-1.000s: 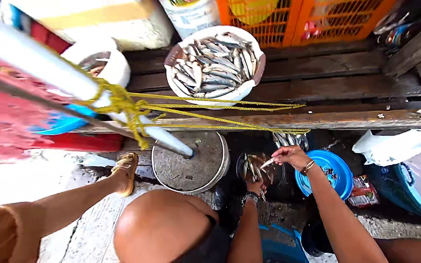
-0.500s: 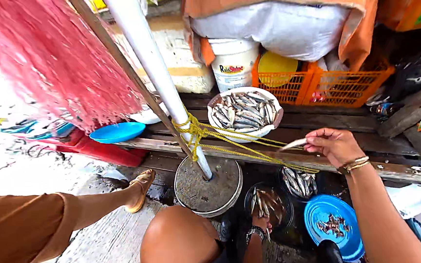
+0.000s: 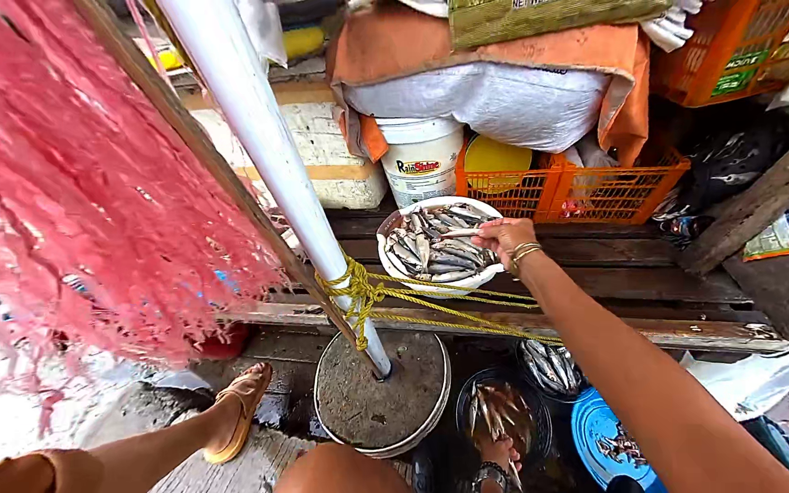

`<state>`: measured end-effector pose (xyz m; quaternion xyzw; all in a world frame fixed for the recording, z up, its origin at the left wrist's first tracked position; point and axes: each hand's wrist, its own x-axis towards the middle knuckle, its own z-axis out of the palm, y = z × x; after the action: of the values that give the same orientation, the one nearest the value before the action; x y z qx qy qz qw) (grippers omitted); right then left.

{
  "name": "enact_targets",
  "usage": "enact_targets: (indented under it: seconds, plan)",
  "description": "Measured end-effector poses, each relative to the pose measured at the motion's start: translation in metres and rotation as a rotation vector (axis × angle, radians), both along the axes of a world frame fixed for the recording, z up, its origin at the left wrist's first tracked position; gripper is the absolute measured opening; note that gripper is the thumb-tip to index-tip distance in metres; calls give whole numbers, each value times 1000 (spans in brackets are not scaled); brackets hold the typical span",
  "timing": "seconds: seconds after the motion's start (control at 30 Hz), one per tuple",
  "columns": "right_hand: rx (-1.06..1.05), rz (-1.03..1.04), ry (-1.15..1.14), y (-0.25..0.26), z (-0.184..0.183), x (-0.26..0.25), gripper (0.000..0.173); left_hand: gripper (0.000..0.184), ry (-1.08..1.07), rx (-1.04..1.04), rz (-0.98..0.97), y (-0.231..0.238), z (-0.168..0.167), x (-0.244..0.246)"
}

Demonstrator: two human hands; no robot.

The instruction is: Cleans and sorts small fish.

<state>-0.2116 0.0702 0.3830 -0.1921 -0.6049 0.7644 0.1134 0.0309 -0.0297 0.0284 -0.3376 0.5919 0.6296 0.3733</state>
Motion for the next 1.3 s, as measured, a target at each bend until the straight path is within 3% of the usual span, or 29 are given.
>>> enact_targets:
  seconds: [0.17,0.33,0.5,0.63,0.73,0.8,0.9,0.97,1.07,1.23,1.3]
  plan:
    - [-130,-45,-57,-24,-12,-36,30,28,0,18,36,5,0,-4]
    - [234,42,-161,-2,-37,-33,29,29,29,29,82,10,-2,-2]
    - [90,60,34,40,-36,54,18,40,-2,-5,4,4,8,3]
    - [33,197,62,81,-62,149,15,38,126,-29,90,-6,-47,13]
    - [184,461,-73,103,-111,210,13,40,-15,-67,195,-9,-57,2]
    - [241,613,-335,104,-160,224,11,39,-59,-82,274,-8,-31,-6]
    - [361,715,-872,90,-268,208,20,35,-68,-107,360,-6,-30,-9]
    - [402,691,-1065,79,-335,199,30,32,-60,-121,369,-7,-41,-9]
    - [435,690,-1054,68,-394,195,34,25,-76,-146,376,-5,-40,-11]
    - [502,705,-1021,38,-434,170,38,27,-131,-201,351,-9,-52,-11]
    - [517,720,-1082,22,-459,171,47,29,-138,-219,337,-13,-61,-9]
